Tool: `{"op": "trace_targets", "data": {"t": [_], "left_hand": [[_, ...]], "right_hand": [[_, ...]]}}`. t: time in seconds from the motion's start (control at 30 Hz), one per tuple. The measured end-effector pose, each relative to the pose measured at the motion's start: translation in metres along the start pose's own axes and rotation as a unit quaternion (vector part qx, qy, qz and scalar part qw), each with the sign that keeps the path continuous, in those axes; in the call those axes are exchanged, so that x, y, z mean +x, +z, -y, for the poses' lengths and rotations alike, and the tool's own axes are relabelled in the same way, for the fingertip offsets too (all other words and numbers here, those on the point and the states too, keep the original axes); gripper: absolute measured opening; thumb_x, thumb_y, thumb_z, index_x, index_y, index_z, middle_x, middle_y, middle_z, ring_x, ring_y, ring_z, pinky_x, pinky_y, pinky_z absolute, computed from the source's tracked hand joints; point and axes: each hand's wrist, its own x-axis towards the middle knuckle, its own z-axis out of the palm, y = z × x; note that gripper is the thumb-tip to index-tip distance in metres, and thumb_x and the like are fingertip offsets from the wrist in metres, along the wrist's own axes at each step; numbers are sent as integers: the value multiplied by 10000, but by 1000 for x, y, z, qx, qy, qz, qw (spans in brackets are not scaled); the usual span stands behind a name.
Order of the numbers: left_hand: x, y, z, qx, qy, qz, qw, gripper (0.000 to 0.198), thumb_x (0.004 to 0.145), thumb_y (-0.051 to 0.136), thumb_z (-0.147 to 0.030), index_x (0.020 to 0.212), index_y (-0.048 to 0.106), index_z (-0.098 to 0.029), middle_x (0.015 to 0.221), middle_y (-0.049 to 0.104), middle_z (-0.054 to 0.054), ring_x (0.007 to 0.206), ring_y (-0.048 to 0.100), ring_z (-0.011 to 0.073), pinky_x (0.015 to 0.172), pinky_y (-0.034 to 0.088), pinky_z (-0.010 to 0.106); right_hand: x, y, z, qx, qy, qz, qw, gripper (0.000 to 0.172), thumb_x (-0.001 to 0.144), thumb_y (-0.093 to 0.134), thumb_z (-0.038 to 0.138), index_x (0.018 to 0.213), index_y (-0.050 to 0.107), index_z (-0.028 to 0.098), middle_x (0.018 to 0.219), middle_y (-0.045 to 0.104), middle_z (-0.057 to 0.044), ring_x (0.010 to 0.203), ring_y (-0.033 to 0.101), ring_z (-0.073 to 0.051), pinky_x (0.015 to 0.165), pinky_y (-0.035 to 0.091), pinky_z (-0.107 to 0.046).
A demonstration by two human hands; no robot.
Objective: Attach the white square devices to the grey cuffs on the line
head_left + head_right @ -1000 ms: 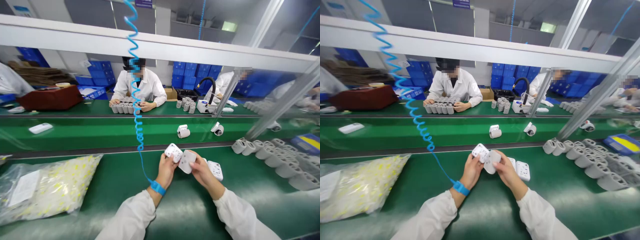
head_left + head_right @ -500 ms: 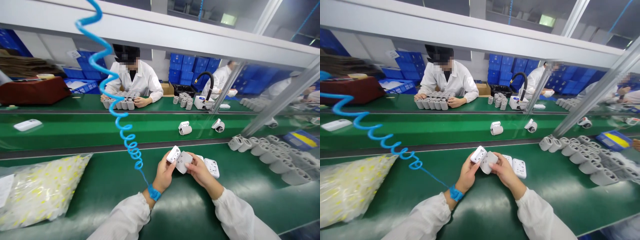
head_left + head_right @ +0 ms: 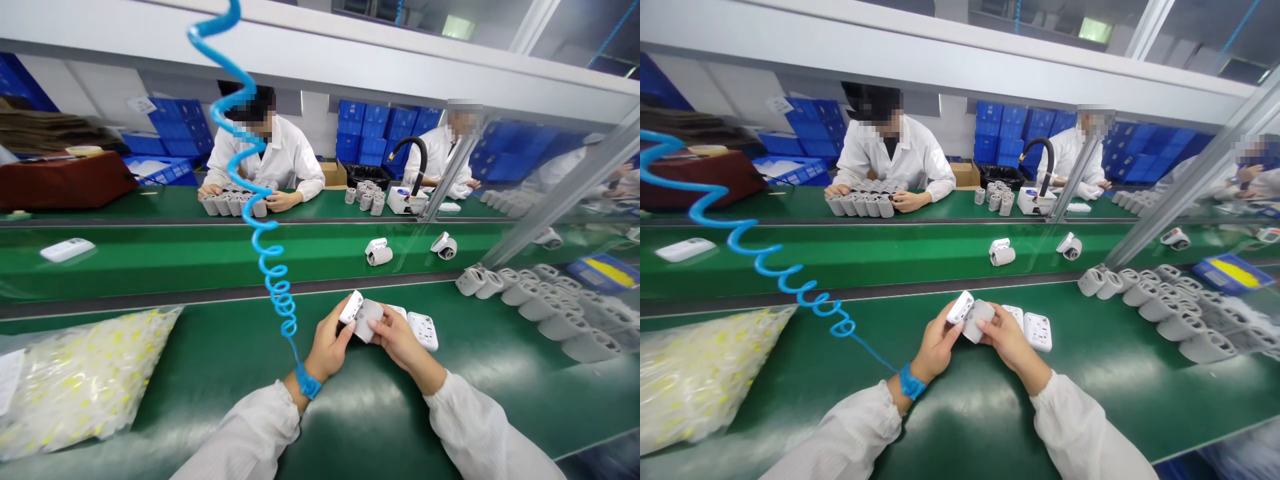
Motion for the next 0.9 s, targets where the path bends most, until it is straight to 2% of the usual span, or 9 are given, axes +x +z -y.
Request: {"op": "trace_targets", "data": {"t": [0.1, 0.2, 0.3, 0.47, 0.6, 0.77, 0.83, 0.9], "left_hand": [[1, -3, -2, 42, 23, 49, 998, 487, 896, 577, -214, 1382, 559, -231, 1426, 562, 86, 1324, 510, 281, 1166, 333, 426], [4, -5, -4, 53, 32, 85, 994, 579, 806, 623, -138, 1373, 570, -239, 1417, 568, 82, 1326, 509, 295, 1166, 335, 438], [5, -4, -4, 52, 8, 74, 996, 647, 718, 675, -102, 1343, 596, -251, 1311, 647, 85, 1196, 603, 314, 1089, 424, 443], [6, -6, 0, 36, -40, 74, 996, 611, 709, 708, -118, 1301, 629, -249, 1116, 730, 76, 988, 682, 285, 941, 520, 400], [9, -10, 1, -12, -55, 119, 991, 599, 718, 680, -98, 1302, 627, -220, 1144, 720, 80, 956, 696, 264, 897, 548, 371], [9, -10, -3, 22, -26, 139, 990, 608, 743, 652, -97, 1335, 595, -220, 1163, 715, 78, 979, 699, 255, 899, 556, 360], [9, -9, -2, 21, -34, 134, 990, 609, 732, 661, -95, 1325, 606, -221, 1154, 719, 81, 974, 699, 261, 891, 557, 368], [9, -8, 1, 14, -53, 103, 993, 581, 702, 684, -90, 1267, 652, -220, 1088, 739, 79, 924, 704, 265, 852, 563, 365]], "right_hand": [[2, -2, 0, -34, 7, -23, 999, 528, 709, 858, 398, 1103, 579, 186, 949, 665, -41, 801, 670, -171, 688, 580, -306], [3, -5, 2, -62, 29, -40, 997, 479, 708, 851, 433, 982, 550, 181, 865, 648, -22, 735, 671, -164, 624, 588, -295], [2, -6, 6, -83, 61, -41, 994, 481, 710, 848, 453, 918, 501, 194, 834, 652, -21, 702, 691, -177, 596, 607, -311], [-1, -6, 9, -169, 95, -51, 980, 510, 729, 818, 525, 918, 463, 211, 757, 673, -28, 603, 700, -188, 500, 607, -299], [1, -8, 8, -213, 90, -43, 972, 503, 742, 794, 553, 901, 453, 219, 669, 669, -28, 514, 689, -210, 409, 578, -294], [2, -11, 9, -240, 79, -45, 966, 504, 743, 778, 577, 879, 445, 225, 634, 667, -21, 489, 680, -216, 381, 560, -294], [1, -11, 8, -251, 78, -42, 964, 503, 752, 760, 598, 886, 448, 227, 624, 673, -24, 485, 680, -221, 380, 554, -297], [0, -8, 6, -267, 78, -40, 960, 501, 761, 743, 615, 897, 454, 230, 607, 676, -28, 480, 680, -231, 372, 539, -297]]}}
